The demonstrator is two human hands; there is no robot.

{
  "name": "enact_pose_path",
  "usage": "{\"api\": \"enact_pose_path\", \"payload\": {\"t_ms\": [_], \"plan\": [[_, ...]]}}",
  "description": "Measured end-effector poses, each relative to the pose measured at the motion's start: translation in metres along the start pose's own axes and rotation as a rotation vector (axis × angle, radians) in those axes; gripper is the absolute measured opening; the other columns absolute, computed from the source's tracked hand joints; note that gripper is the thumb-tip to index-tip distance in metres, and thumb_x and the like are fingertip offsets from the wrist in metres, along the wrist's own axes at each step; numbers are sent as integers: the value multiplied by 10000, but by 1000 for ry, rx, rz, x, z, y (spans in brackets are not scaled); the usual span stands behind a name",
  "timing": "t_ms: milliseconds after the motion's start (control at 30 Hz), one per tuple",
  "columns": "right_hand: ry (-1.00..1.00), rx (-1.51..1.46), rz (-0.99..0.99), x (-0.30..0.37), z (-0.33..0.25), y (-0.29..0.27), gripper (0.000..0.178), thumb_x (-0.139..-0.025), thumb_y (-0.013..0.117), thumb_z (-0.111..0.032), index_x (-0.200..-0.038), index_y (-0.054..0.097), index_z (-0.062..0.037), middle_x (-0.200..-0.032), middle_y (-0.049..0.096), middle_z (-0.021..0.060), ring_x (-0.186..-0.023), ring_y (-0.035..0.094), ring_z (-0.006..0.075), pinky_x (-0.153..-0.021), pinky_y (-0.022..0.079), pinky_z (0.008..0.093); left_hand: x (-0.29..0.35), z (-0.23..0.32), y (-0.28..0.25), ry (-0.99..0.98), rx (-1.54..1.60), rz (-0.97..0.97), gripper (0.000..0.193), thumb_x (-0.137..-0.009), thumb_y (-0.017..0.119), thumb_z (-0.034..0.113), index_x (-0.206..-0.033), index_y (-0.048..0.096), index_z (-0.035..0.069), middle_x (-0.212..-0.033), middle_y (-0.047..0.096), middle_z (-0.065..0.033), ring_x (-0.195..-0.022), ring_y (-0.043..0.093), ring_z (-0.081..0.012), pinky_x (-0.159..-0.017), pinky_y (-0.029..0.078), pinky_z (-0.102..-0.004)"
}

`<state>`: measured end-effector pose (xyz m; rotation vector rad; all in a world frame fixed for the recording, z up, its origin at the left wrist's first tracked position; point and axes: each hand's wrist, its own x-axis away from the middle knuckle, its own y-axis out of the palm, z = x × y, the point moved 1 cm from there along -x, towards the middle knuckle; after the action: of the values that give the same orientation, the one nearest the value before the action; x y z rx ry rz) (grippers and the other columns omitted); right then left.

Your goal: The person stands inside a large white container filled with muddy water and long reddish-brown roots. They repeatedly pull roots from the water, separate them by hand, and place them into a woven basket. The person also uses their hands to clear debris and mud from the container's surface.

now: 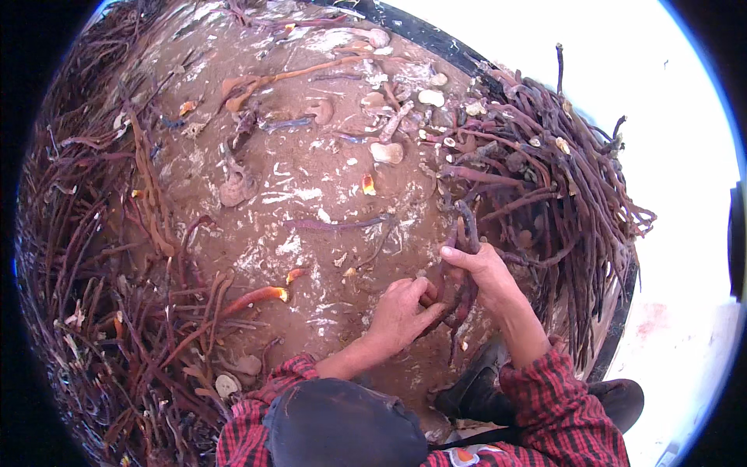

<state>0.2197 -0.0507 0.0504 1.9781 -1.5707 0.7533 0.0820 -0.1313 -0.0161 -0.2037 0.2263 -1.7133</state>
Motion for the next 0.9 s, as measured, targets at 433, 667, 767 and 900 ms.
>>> {"api": "enact_pose_path", "payload": {"t_ms": [433, 667, 767, 900], "plan": [[1, -33, -44, -11, 15, -14, 270, -800, 700, -210, -994, 609, -45, -850, 603, 31, -694, 572, 147, -625, 475, 312, -20, -79, -38, 63, -966, 49, 160, -805, 591, 206, -883, 610, 68, -731, 599, -96, -815, 558, -277, -984, 317, -493], [40, -237, 168, -33, 37, -27, 211, -825, 690, -195, -942, 576, -61, -770, 567, 18, -641, 558, 141, -540, 479, 279, 19, -34, 5, -366, 312, 165, 269, -937, 482, 282, -927, 589, 35, -625, 612, -120, -574, 598, -314, -561, 457, -415], [76, -358, 196, -43, 46, -45, 228, -825, 697, -235, -941, 608, -59, -784, 602, 28, -663, 583, 152, -544, 492, 282, 35, -21, 20, -347, 238, 38, 270, -942, 470, 283, -937, 587, 40, -666, 619, -122, -653, 603, -330, -611, 452, -427], [72, -476, 205, -41, 35, -36, 248, -800, 725, -261, -913, 622, -65, -755, 624, 38, -645, 597, 158, -533, 495, 284, 50, -23, 31, -294, 135, -28, 219, -939, 474, 249, -939, 585, 60, -710, 593, -142, -728, 575, -359, -662, 434, -443]]}}
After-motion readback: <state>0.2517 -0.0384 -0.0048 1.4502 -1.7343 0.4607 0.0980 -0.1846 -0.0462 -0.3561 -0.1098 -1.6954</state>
